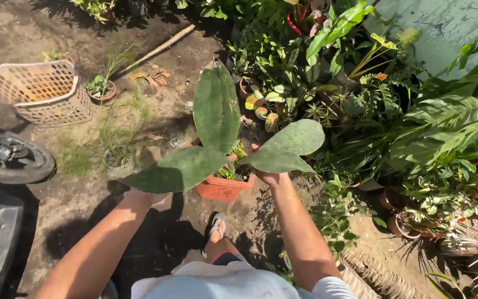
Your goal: Pruning and repotting plants in an outdoor garden.
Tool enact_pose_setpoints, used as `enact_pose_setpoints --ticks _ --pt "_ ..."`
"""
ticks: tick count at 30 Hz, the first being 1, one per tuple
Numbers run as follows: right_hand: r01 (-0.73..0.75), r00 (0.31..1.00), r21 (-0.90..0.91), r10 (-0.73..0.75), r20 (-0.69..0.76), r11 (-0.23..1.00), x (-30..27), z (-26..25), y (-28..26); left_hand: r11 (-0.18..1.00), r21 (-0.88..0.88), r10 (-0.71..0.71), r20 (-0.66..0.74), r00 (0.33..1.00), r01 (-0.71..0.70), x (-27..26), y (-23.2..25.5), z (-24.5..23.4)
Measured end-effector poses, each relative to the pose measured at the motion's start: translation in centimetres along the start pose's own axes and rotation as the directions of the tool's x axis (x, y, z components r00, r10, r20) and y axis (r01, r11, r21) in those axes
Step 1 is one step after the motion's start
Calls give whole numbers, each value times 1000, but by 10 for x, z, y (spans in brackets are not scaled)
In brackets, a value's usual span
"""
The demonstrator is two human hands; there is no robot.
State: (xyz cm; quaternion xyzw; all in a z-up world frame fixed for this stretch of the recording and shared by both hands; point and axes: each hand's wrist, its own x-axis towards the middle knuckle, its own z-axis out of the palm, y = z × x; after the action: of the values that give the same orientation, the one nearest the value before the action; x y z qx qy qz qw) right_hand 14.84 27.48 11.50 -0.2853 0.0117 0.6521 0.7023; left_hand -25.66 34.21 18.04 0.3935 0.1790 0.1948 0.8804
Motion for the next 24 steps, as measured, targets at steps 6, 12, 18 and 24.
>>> enact_pose_setpoints --ticks 6,12,18,24 --pt "-79 950 -65 95 297 995 174 26 -79 999 27 31 -23 999 -31 163 56 -68" --pt "-100 952 -110 127 279 989 317 98 -109 995 38 96 -119 988 -92 272 127 -148" --pt "-78 958 -139 113 265 987 461 128 -105 988 77 147 -183 972 -135 329 183 -303" --pt "-39 965 -196 87 246 980 586 171 -132 976 97 212 -225 951 -194 422 266 -393"
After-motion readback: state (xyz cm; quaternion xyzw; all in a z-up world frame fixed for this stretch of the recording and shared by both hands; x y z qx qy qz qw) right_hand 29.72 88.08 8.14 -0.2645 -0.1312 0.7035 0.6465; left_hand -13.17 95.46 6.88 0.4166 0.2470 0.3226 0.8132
